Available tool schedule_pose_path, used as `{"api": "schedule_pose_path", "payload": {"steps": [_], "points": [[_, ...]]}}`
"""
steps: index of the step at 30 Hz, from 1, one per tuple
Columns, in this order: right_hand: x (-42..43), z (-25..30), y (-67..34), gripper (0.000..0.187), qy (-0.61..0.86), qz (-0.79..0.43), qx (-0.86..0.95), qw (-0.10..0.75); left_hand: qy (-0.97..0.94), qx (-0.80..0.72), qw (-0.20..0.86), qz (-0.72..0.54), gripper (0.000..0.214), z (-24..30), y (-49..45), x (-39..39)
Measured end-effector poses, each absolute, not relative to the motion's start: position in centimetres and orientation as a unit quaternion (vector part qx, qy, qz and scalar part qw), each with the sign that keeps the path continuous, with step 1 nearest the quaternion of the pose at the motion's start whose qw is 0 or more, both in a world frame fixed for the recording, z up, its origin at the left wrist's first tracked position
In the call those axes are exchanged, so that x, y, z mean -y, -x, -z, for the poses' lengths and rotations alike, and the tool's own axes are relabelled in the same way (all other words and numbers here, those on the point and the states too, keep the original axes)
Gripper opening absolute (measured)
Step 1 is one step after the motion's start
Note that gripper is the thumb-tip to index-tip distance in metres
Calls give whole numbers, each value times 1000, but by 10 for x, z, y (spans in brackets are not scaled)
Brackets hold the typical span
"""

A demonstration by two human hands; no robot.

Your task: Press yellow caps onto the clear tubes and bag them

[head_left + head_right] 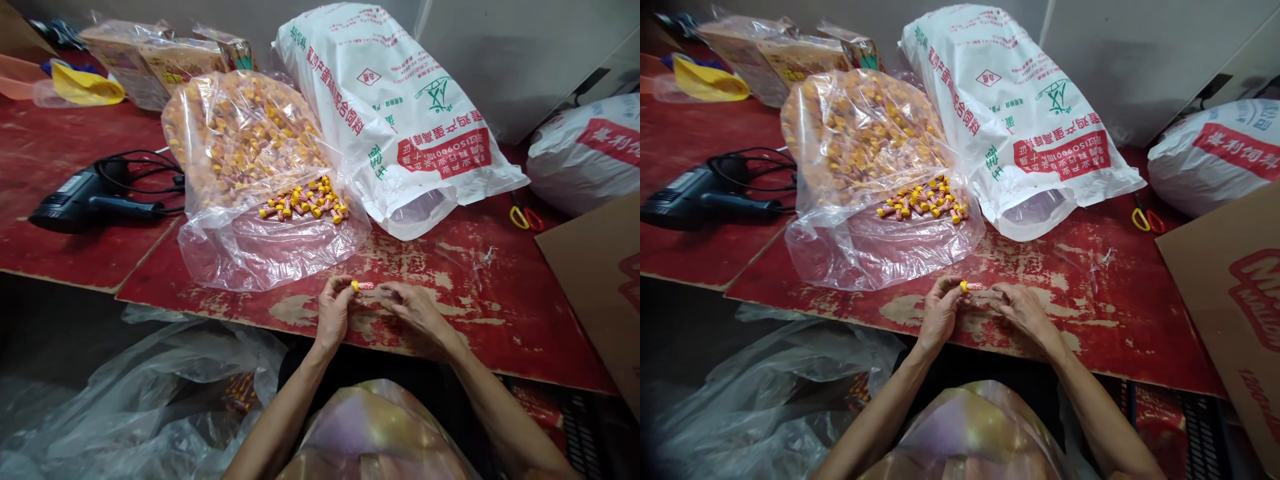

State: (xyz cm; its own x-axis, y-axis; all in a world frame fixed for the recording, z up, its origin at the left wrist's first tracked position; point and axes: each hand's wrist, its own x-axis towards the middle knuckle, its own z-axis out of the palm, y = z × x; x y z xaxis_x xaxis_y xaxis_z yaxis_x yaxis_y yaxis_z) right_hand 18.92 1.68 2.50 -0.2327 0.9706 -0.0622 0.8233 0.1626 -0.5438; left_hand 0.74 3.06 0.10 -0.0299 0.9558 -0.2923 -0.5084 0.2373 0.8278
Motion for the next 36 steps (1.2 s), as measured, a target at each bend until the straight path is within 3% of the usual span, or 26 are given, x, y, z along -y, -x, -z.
{"api": "schedule_pose_path", "payload": {"steps": [9, 11, 13, 20, 28, 31, 36], "points": [[-20, -31, -176, 10, 593, -163, 789, 13, -331, -465, 639, -516, 20, -6, -15, -20], [-19, -35, -173, 16, 596, -166, 786, 10, -332, -463, 634, -524, 20, -5, -16, -19], [-17, -39, -172, 25, 599, -190, 778, 35, -329, -457, 636, -528, 20, -3, -17, -17], [-6, -38, -176, 20, 560, -298, 754, 169, -315, -456, 640, -533, 20, 3, -18, -13], [-5, -17, -160, 23, 617, -273, 697, 244, -366, -478, 592, -535, 25, 9, -30, 2], [-15, -24, -166, 24, 637, -262, 701, 186, -394, -475, 606, -502, 28, 9, -28, -3], [-44, -54, -191, 23, 642, -107, 754, -95, -486, -482, 518, -513, 29, 2, -8, -22]]}}
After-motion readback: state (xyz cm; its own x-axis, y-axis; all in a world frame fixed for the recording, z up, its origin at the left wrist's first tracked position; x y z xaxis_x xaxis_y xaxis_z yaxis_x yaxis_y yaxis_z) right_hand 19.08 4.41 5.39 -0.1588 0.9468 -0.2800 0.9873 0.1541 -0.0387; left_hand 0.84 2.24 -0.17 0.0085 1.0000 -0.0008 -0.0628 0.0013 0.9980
